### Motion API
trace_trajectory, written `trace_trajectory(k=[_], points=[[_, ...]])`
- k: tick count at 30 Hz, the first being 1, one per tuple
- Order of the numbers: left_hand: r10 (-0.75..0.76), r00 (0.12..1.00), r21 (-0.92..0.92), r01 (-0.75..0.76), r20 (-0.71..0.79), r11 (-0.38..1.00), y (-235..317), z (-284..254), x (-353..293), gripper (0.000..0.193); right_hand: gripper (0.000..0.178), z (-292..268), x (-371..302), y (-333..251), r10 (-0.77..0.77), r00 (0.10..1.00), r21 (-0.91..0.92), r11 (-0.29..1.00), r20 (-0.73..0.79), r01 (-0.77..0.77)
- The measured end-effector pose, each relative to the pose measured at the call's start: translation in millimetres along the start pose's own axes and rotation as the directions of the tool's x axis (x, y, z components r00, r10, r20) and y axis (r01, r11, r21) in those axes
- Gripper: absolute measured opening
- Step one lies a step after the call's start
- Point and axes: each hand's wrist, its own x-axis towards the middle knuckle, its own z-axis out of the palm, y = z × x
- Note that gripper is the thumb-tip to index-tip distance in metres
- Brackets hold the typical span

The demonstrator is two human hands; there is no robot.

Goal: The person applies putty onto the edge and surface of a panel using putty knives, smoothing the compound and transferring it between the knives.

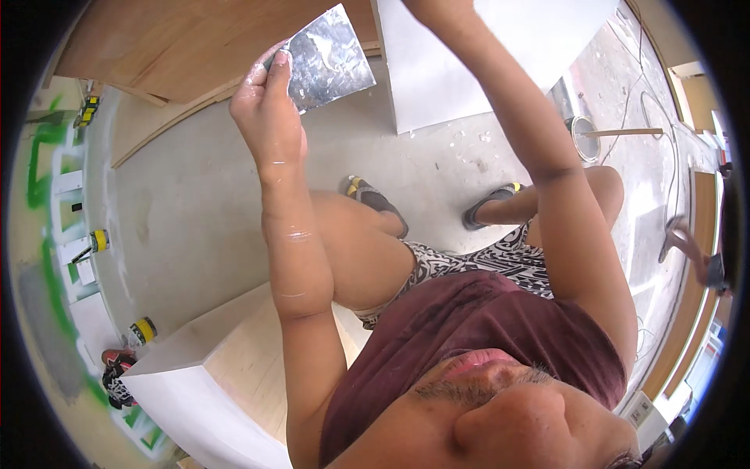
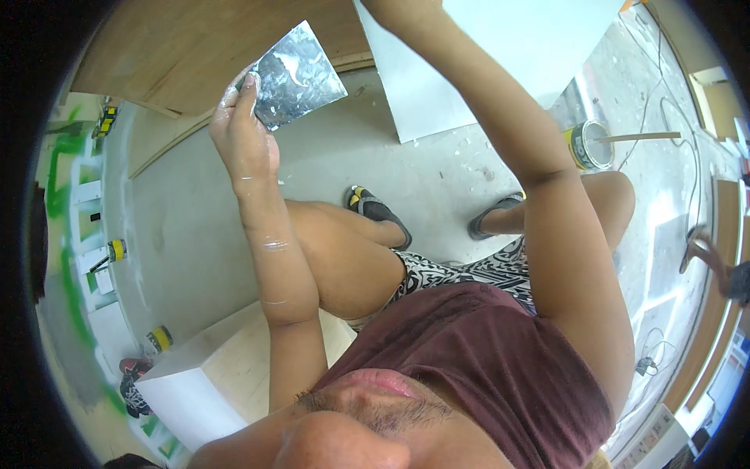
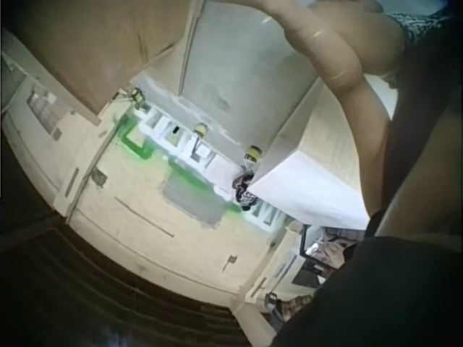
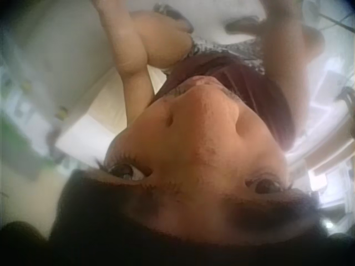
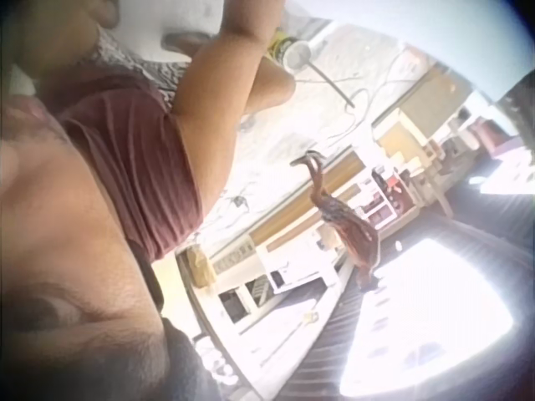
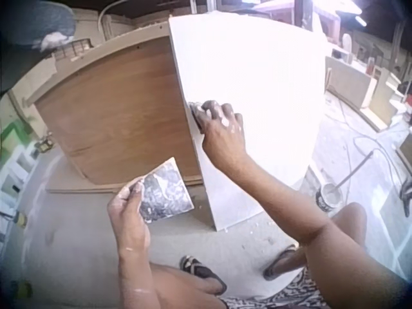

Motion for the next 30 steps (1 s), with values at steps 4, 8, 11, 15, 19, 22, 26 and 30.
trace_trajectory(k=[4, 8, 11, 15, 19, 22, 26, 30], points=[[-0.014, 1.0, 0.004, 0.014, 0.02, 1.0, -0.9, 0.4, 0.5, 0.025, 0.043, 0.4, -24.9, -7.9, -0.056, 0.992, 0.056, 0.997, 0.111, 0.05], [0.004, 0.999, -0.006, -0.004, 0.044, 1.0, -1.9, 1.0, -0.8, 0.025, 0.042, -11.8, -11.2, 6.0, 0.024, 1.0, 0.055, 0.998, -0.003, -0.024], [-0.018, 1.0, 0.019, 0.018, 0.013, 1.0, -1.8, 0.4, -1.5, 0.024, 0.043, -12.0, 13.4, 14.2, 0.012, 0.993, 0.012, 1.0, -0.115, -0.01], [-0.001, 1.0, 0.029, 0.001, -0.02, 1.0, -1.6, -0.5, 0.1, 0.024, 0.044, -0.9, 9.3, 14.0, -0.052, 0.996, 0.01, 0.999, -0.077, 0.053], [0.022, 0.999, 0.055, -0.024, 0.027, 0.998, -1.3, -2.6, 1.0, 0.028, 0.044, 16.7, -36.4, 13.9, -0.094, 0.995, -0.012, 0.996, 0.014, 0.094], [0.021, 0.999, 0.056, -0.023, 0.028, 0.998, -3.5, -2.9, 0.0, 0.028, 0.047, 35.9, -89.0, 19.5, -0.118, 0.98, 0.014, 0.993, 0.157, 0.118], [0.025, 0.999, 0.05, -0.026, 0.019, 0.998, -6.4, -3.2, 0.2, 0.028, 0.052, 71.6, -172.9, 27.5, -0.165, 0.961, -0.021, 0.984, 0.22, 0.174], [0.027, 1.0, 0.045, -0.027, 0.005, 0.999, -8.4, -1.6, 2.4, 0.028, 0.048, 100.5, -244.7, 24.5, -0.161, 0.928, 0.036, 0.987, 0.335, 0.158]])
